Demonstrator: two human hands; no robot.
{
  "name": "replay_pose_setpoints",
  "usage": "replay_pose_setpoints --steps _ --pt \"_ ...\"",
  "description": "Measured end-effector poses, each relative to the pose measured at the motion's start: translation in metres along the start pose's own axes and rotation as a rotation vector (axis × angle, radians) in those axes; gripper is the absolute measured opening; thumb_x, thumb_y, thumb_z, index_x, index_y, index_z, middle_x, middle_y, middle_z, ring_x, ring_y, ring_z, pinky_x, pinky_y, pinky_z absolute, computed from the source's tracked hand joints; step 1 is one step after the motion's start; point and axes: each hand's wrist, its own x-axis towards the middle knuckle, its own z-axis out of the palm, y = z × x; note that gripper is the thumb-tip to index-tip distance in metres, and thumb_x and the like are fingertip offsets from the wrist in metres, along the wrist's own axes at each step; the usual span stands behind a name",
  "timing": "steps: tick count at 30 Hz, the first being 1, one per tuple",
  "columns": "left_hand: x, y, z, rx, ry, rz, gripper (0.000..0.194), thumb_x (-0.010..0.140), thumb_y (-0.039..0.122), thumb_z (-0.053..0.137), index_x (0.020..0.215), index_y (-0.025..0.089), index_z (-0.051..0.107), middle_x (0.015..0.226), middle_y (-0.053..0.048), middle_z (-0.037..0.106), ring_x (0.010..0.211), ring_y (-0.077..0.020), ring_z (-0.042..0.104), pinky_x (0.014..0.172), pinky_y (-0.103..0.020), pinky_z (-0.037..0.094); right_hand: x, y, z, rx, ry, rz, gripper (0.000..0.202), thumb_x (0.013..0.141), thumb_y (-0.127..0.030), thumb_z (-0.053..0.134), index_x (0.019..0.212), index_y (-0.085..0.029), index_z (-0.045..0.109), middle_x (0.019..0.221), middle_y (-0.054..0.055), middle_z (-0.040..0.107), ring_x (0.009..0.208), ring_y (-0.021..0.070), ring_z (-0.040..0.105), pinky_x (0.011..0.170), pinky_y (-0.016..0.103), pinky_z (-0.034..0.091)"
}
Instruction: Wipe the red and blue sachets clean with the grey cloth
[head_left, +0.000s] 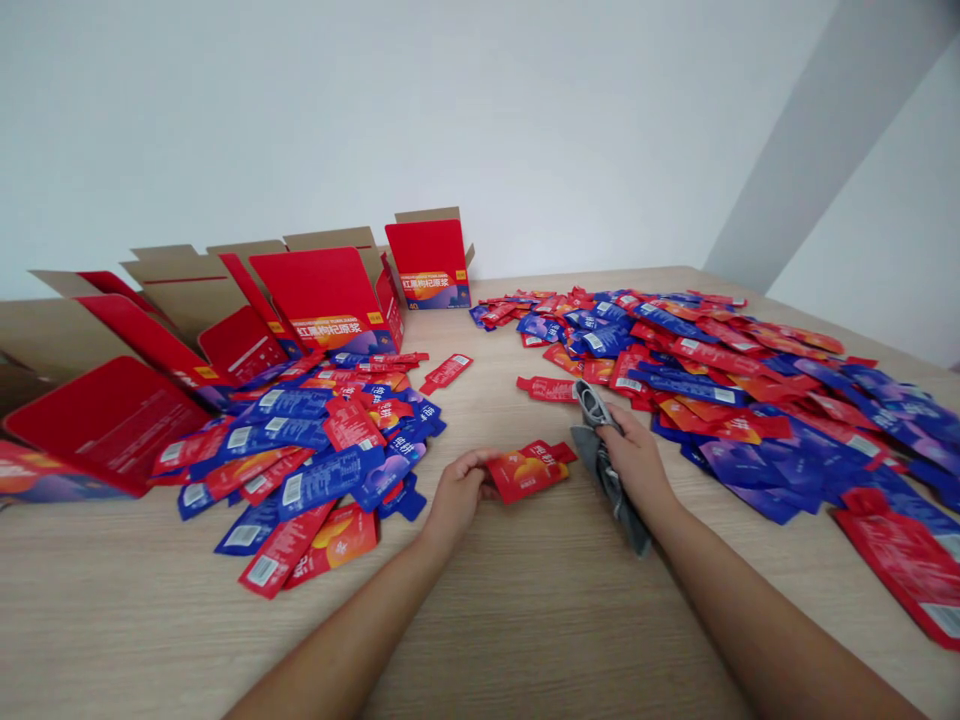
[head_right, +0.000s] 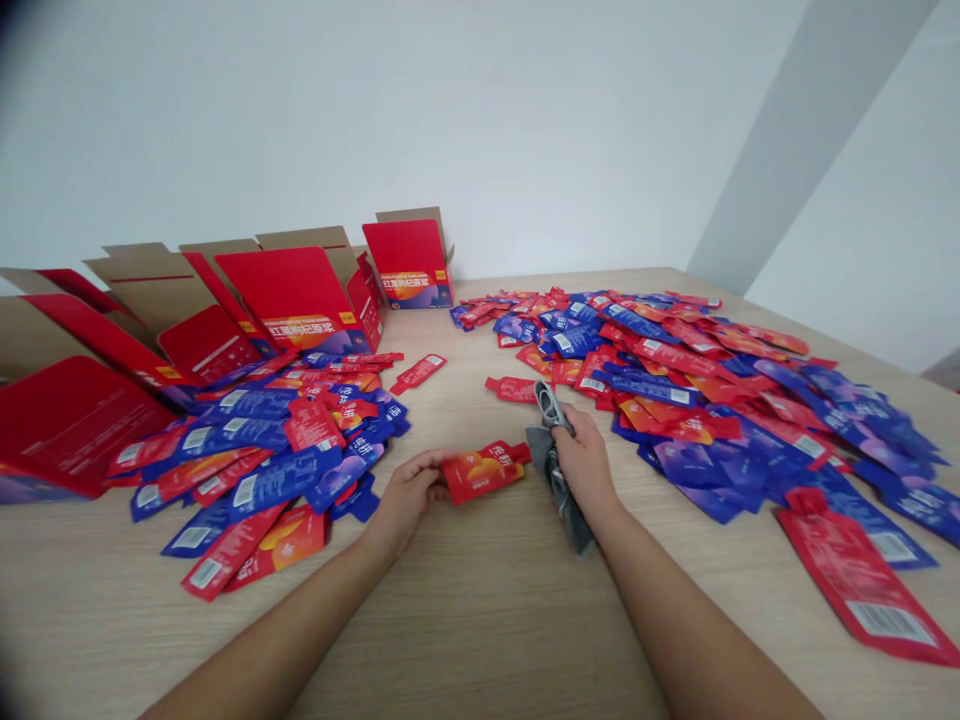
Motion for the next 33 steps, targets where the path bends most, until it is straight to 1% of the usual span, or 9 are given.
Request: replay_pose_setpoints --steps 4,9,12,16,21,23,26,28,33 --pt "-0.001 0.001 0.004 0.072 0.039 -0.016 0.023 0.064 0.017 0.055 0.087 0.014 0.058 0.07 0.0 0.061 0.057 -0.0132 0.057 0.051 -0.025 0.047 -0.012 -0.016 0.006 0.004 -0.061 -0.125 0.035 0.076 -0.025 0.042 0.105 -0.02 0.061 0.102 0.007 0.061 0.101 0.0219 0.054 0.093 0.039 0.04" --pt "-0.002 0.001 0.006 0.259 0.05 0.096 0.033 0.057 0.009 0.063 0.088 0.016 0.053 0.066 0.004 0.056 0.058 -0.0108 0.054 0.052 -0.021 0.043 -0.057 -0.062 0.021 -0.285 -0.474 -0.345 0.045 0.075 -0.014 0.043 0.118 -0.023 0.056 0.122 0.009 0.051 0.101 0.0203 0.054 0.085 0.033 0.045" --pt "0.0 -0.001 0.004 0.271 0.044 0.12 0.032 0.055 0.006 0.061 0.083 0.017 0.051 0.069 0.004 0.059 0.062 -0.0104 0.056 0.056 -0.02 0.044 -0.068 -0.076 0.025 -0.498 -0.628 -0.349 0.045 0.078 -0.016 0.044 0.122 -0.023 0.054 0.128 0.012 0.046 0.098 0.0219 0.057 0.077 0.032 0.047" --pt "0.004 -0.004 0.001 0.211 -0.019 0.014 0.035 0.059 0.018 0.063 0.088 0.019 0.045 0.058 0.009 0.052 0.041 -0.0071 0.047 0.038 -0.017 0.032 -0.046 -0.063 0.017 -0.679 -0.576 -0.197 0.041 0.082 -0.016 0.04 0.119 -0.025 0.056 0.128 0.01 0.045 0.085 0.0194 0.061 0.068 0.03 0.047" --pt "0.004 -0.003 -0.002 0.165 -0.015 -0.018 0.037 0.056 0.022 0.066 0.086 0.019 0.044 0.057 0.01 0.051 0.039 -0.0057 0.046 0.035 -0.016 0.03 -0.029 -0.051 0.003 -0.725 -0.426 -0.052 0.042 0.084 -0.018 0.039 0.123 -0.022 0.054 0.126 0.011 0.046 0.081 0.0196 0.061 0.068 0.031 0.046" --pt "0.004 -0.002 -0.002 0.151 -0.009 -0.018 0.036 0.057 0.021 0.066 0.085 0.019 0.045 0.056 0.01 0.051 0.038 -0.0056 0.045 0.034 -0.016 0.029 -0.038 -0.059 0.004 -0.663 -0.412 -0.132 0.043 0.083 -0.018 0.041 0.124 -0.024 0.053 0.129 0.011 0.044 0.086 0.0193 0.06 0.071 0.031 0.047" --pt "0.005 -0.001 -0.003 0.142 0.014 -0.009 0.033 0.057 0.016 0.065 0.084 0.018 0.047 0.056 0.01 0.051 0.037 -0.0049 0.043 0.035 -0.016 0.03 -0.057 -0.073 0.013 -0.545 -0.575 -0.362 0.042 0.08 -0.017 0.046 0.121 -0.026 0.054 0.13 0.008 0.044 0.095 0.0182 0.057 0.078 0.029 0.046" --pt "0.005 0.0 -0.003 0.146 0.003 -0.018 0.034 0.057 0.015 0.065 0.085 0.018 0.047 0.057 0.009 0.052 0.037 -0.0046 0.043 0.036 -0.016 0.03 -0.059 -0.075 0.018 -0.538 -0.662 -0.392 0.039 0.08 -0.017 0.047 0.117 -0.025 0.056 0.128 0.008 0.046 0.097 0.0171 0.056 0.077 0.027 0.045" --pt "0.003 0.002 -0.004 0.133 -0.046 -0.043 0.035 0.057 0.02 0.069 0.083 0.018 0.046 0.056 0.009 0.05 0.039 -0.0055 0.046 0.035 -0.016 0.029 -0.03 -0.054 0.013 -0.767 -0.495 -0.127 0.036 0.084 -0.018 0.039 0.115 -0.024 0.056 0.126 0.008 0.046 0.083 0.0165 0.061 0.065 0.027 0.045"
